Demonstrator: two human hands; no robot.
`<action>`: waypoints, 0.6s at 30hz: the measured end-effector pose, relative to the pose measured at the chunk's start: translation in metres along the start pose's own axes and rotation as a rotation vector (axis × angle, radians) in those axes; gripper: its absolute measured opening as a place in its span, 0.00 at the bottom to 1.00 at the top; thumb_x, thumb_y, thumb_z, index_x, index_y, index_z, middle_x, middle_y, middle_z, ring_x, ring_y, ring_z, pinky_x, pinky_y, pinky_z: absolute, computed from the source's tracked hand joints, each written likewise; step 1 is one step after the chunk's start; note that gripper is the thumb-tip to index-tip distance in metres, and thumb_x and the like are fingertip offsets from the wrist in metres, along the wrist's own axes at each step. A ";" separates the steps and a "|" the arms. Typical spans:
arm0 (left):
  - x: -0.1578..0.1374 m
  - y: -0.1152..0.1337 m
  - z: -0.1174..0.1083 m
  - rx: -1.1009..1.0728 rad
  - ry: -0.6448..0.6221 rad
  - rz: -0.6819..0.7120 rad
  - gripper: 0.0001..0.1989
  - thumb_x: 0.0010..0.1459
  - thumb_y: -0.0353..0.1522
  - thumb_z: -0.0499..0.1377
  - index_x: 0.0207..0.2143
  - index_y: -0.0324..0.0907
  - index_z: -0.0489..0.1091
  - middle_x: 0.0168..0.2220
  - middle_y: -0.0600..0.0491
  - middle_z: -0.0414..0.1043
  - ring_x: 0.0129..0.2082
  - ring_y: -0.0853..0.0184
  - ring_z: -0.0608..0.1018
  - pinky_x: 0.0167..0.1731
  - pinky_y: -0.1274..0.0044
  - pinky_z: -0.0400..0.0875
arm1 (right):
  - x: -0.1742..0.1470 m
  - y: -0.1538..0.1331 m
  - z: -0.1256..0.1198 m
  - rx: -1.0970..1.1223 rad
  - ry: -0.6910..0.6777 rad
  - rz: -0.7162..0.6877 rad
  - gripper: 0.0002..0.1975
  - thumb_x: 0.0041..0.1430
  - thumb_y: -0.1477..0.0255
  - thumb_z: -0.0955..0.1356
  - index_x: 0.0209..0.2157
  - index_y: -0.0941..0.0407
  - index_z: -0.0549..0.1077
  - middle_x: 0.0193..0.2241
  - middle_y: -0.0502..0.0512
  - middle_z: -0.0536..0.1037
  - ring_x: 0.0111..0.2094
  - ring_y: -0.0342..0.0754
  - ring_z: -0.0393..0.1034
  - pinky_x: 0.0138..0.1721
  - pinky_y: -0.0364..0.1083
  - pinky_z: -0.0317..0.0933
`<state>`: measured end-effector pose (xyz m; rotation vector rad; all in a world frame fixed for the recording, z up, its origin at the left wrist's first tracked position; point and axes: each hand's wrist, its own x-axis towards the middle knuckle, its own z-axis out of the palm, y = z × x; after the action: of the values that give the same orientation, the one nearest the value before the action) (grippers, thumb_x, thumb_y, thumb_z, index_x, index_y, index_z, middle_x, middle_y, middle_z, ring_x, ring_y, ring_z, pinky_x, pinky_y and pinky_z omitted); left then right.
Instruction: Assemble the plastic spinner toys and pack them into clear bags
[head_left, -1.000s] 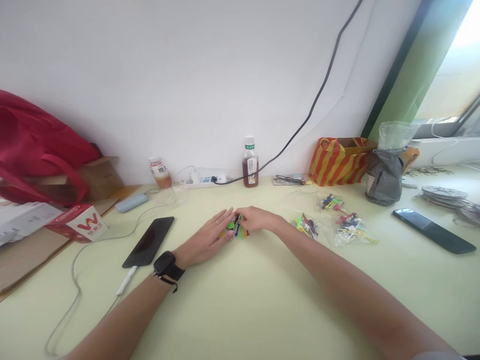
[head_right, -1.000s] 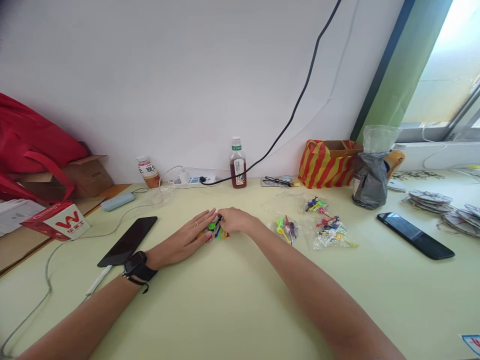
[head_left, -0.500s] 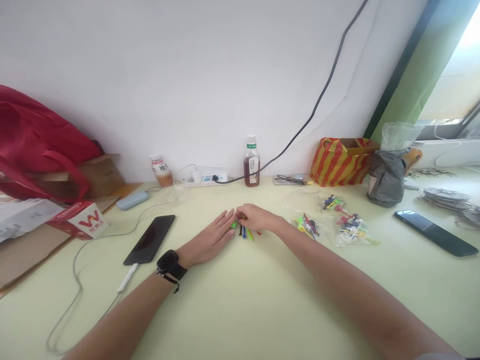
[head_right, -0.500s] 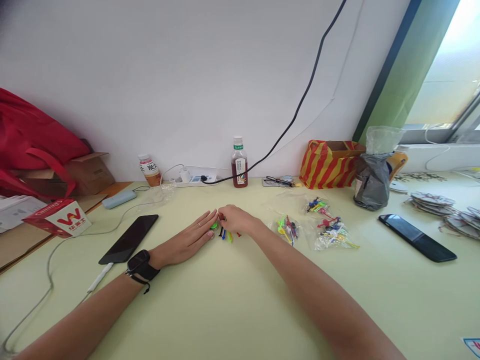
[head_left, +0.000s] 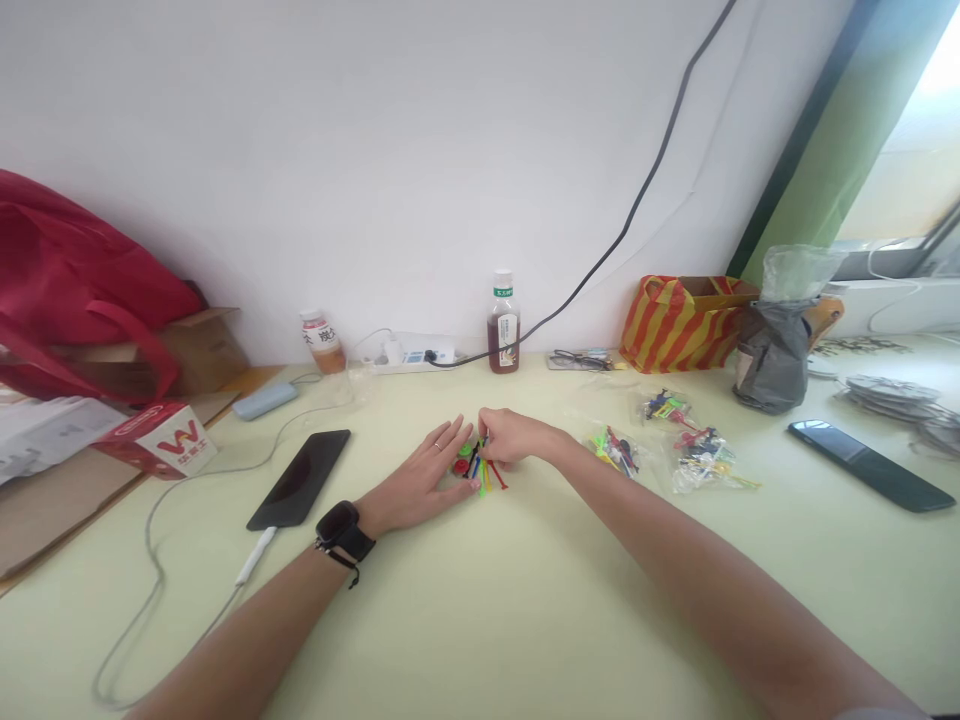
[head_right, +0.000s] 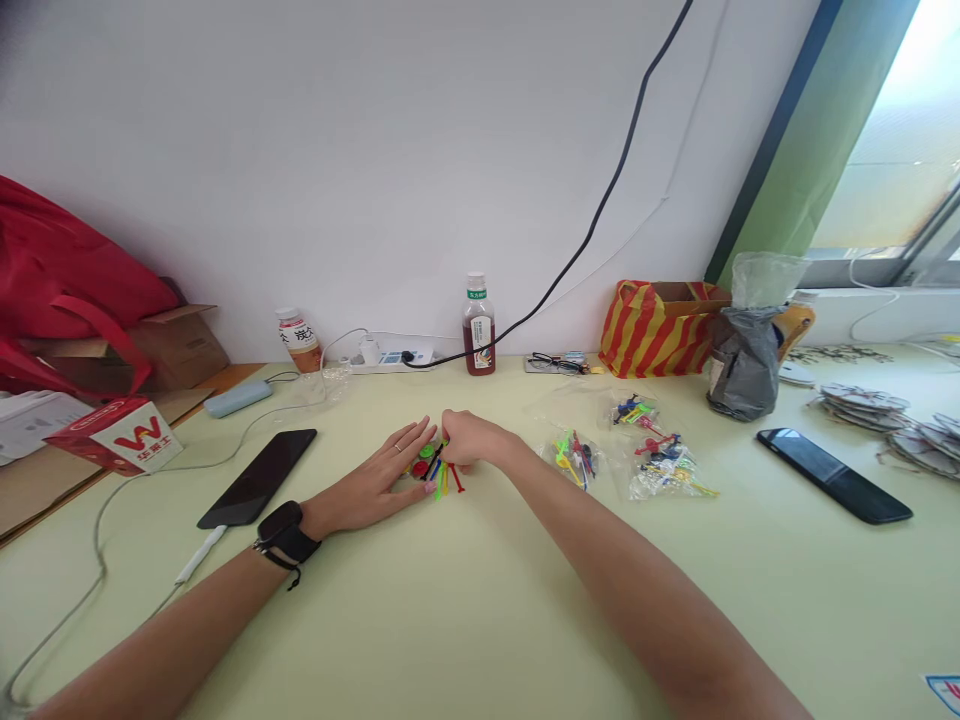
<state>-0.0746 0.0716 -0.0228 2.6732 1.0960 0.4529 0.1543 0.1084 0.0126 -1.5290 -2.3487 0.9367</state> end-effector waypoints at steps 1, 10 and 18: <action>0.000 0.000 0.000 0.001 0.000 -0.002 0.42 0.67 0.50 0.57 0.75 0.54 0.41 0.77 0.50 0.36 0.75 0.50 0.47 0.70 0.57 0.56 | 0.000 0.000 0.000 0.015 -0.021 0.009 0.14 0.53 0.78 0.72 0.37 0.53 0.65 0.25 0.49 0.78 0.25 0.49 0.75 0.24 0.43 0.60; 0.003 0.007 0.002 0.004 0.013 -0.061 0.40 0.67 0.51 0.57 0.75 0.52 0.47 0.76 0.48 0.40 0.74 0.47 0.51 0.68 0.55 0.59 | 0.004 0.002 0.003 0.112 0.005 0.047 0.14 0.54 0.85 0.69 0.38 0.54 0.66 0.25 0.48 0.78 0.25 0.47 0.77 0.25 0.41 0.63; 0.002 0.008 0.003 -0.009 0.063 -0.005 0.32 0.68 0.47 0.58 0.70 0.52 0.58 0.75 0.47 0.45 0.73 0.47 0.54 0.66 0.55 0.64 | 0.006 0.007 0.000 0.144 0.023 -0.012 0.14 0.53 0.87 0.69 0.37 0.55 0.68 0.33 0.50 0.78 0.26 0.43 0.75 0.25 0.39 0.63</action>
<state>-0.0672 0.0674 -0.0230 2.6653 1.1146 0.5433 0.1570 0.1153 0.0070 -1.4612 -2.2191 1.0542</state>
